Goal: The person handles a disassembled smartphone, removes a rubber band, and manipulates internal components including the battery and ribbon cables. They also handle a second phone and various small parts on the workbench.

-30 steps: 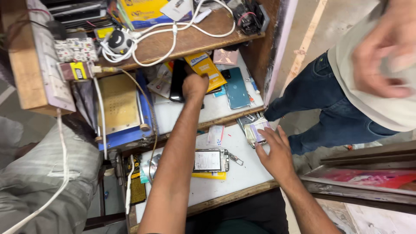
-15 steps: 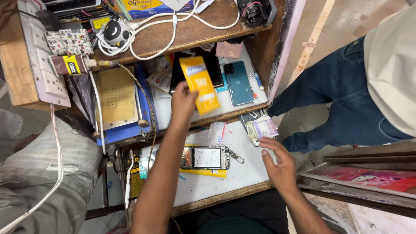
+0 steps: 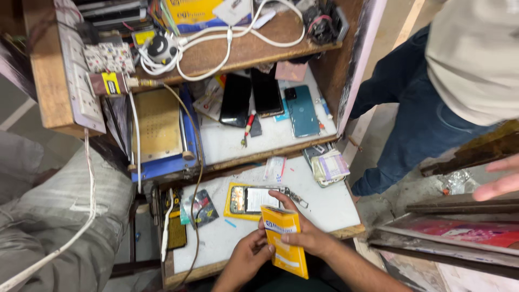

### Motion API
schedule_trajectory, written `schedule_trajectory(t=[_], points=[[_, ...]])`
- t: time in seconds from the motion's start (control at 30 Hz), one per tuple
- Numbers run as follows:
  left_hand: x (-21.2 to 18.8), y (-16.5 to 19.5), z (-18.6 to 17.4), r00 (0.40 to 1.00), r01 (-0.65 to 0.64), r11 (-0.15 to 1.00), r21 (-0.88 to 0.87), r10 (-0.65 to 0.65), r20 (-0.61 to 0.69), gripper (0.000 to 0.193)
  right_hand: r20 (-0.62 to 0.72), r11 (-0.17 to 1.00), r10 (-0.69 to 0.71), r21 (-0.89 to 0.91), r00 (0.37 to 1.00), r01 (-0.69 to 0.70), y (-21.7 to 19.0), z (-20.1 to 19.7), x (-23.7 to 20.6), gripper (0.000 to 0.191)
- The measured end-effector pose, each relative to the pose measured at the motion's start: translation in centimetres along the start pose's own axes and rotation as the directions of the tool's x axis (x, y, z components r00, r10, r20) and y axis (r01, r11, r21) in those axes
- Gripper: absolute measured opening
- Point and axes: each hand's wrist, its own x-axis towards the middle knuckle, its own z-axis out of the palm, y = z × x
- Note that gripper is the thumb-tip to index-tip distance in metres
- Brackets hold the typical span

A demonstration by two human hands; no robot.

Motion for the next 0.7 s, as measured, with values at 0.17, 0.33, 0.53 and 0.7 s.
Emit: schedule_trajectory(t=[0.17,0.33,0.53,0.7], points=[[-1.7,4.4,-1.0,0.911,0.053,0.883,0.467,0.149,-0.385,0.034,-0.083,0.795,-0.222,-0.592,0.971,0.131,-1.7,-0.1,-0.7,0.114],[-0.6,7.3,-1.1,0.88,-0.217,0.815,0.537,0.402,-0.254,0.024,0.126,0.121,-0.43,-0.973,0.894,0.195,-4.0,0.6,-0.2,0.106],[2.9,7.4,-0.2,0.921,0.041,0.87,0.492,0.159,-0.357,0.035,0.229,0.077,-0.41,-0.956,0.883,0.284,-5.5,1.7,0.4,0.094],[5.7,1.9,-3.7,0.942,0.151,0.95,0.273,-0.054,-0.33,0.032,0.32,-0.023,-0.301,-0.944,0.898,0.329,-5.1,0.3,1.3,0.072]])
